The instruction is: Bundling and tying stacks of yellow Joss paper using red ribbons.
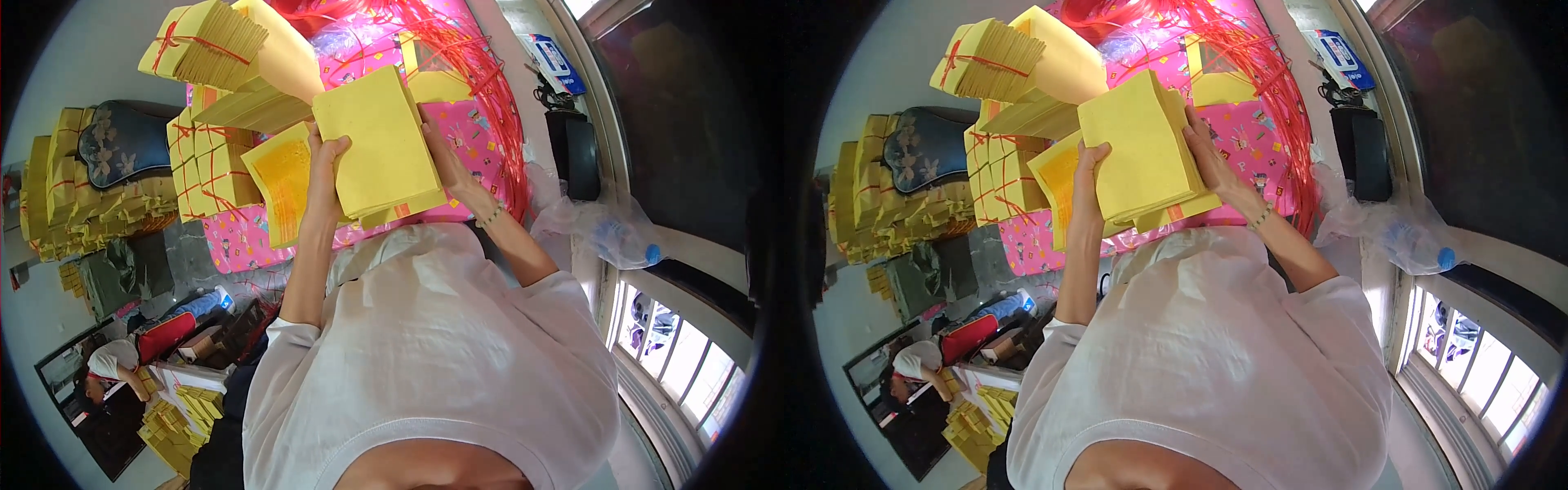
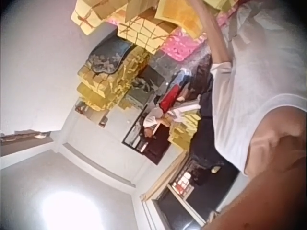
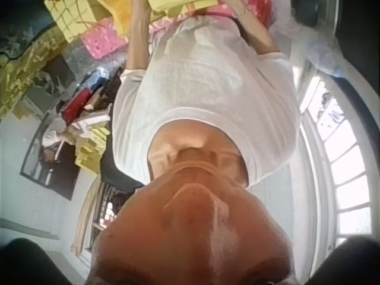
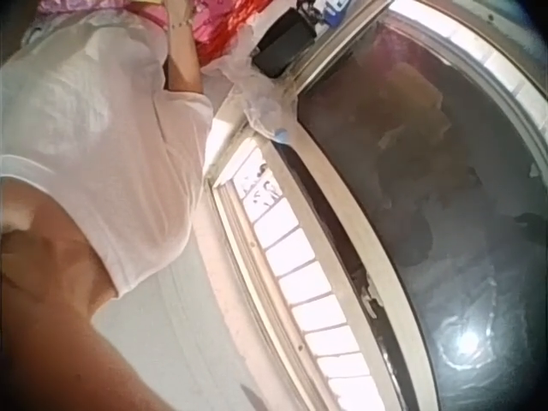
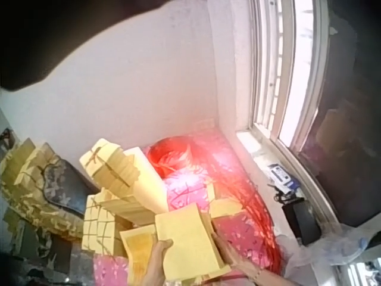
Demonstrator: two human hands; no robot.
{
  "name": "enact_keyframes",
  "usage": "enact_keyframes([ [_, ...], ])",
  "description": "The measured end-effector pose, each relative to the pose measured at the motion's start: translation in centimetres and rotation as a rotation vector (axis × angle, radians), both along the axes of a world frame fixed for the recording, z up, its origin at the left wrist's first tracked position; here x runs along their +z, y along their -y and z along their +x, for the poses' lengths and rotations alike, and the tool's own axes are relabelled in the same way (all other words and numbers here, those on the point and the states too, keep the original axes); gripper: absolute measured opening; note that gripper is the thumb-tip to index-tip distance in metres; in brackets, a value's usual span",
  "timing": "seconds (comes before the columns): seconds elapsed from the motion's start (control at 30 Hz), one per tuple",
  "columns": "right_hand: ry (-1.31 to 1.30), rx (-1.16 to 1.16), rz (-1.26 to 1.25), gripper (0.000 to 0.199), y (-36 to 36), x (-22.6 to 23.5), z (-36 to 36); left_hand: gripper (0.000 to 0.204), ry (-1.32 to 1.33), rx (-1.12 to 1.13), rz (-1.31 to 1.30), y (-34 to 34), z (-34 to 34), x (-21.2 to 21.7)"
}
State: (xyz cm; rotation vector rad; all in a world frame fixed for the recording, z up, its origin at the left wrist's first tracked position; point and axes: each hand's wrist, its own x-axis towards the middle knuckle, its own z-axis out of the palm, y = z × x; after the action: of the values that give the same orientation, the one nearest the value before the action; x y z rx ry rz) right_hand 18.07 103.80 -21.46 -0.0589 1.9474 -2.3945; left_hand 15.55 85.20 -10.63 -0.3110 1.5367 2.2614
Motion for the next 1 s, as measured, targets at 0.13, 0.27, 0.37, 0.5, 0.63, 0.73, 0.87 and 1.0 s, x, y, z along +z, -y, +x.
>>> enact_keyframes([
  [0.13,0.099,0.031,-0.139,0.068,-0.1,0.1,0.0,0.059,0.014,-0.011,0.031,-0.5,-0.3,0.3],
  [0.27,0.138,0.081,-0.222,0.07,-0.4,2.8,1.0,0.059,-0.025,0.016,-0.043,-1.6,0.3,1.2],
  [0.37,0.153,0.057,-0.214,0.069,-0.3,2.6,1.0,0.057,-0.041,-0.004,-0.1,-1.4,-0.2,0.2],
  [0.5,0.043,0.039,0.103,0.067,-0.8,1.4,0.8,0.061,-0.033,-0.048,-0.141,-0.6,-0.3,0.0],
  [0.63,0.073,-0.012,-0.122,0.065,-0.1,1.2,0.2,0.07,0.012,-0.046,0.066,0.0,0.5,0.1],
  [0.73,0.094,0.018,-0.03,0.064,0.0,2.9,0.5,0.066,-0.007,0.19,0.374,0.9,0.7,-2.8],
  [0.87,0.176,0.026,-0.235,0.064,0.6,3.3,0.6,0.072,-0.085,0.12,0.219,1.7,2.0,-9.0],
  [1.0,0.163,-0.027,-0.298,0.064,0.3,0.0,0.7,0.071,-0.055,0.101,0.189,0.5,2.5,-8.9],
])
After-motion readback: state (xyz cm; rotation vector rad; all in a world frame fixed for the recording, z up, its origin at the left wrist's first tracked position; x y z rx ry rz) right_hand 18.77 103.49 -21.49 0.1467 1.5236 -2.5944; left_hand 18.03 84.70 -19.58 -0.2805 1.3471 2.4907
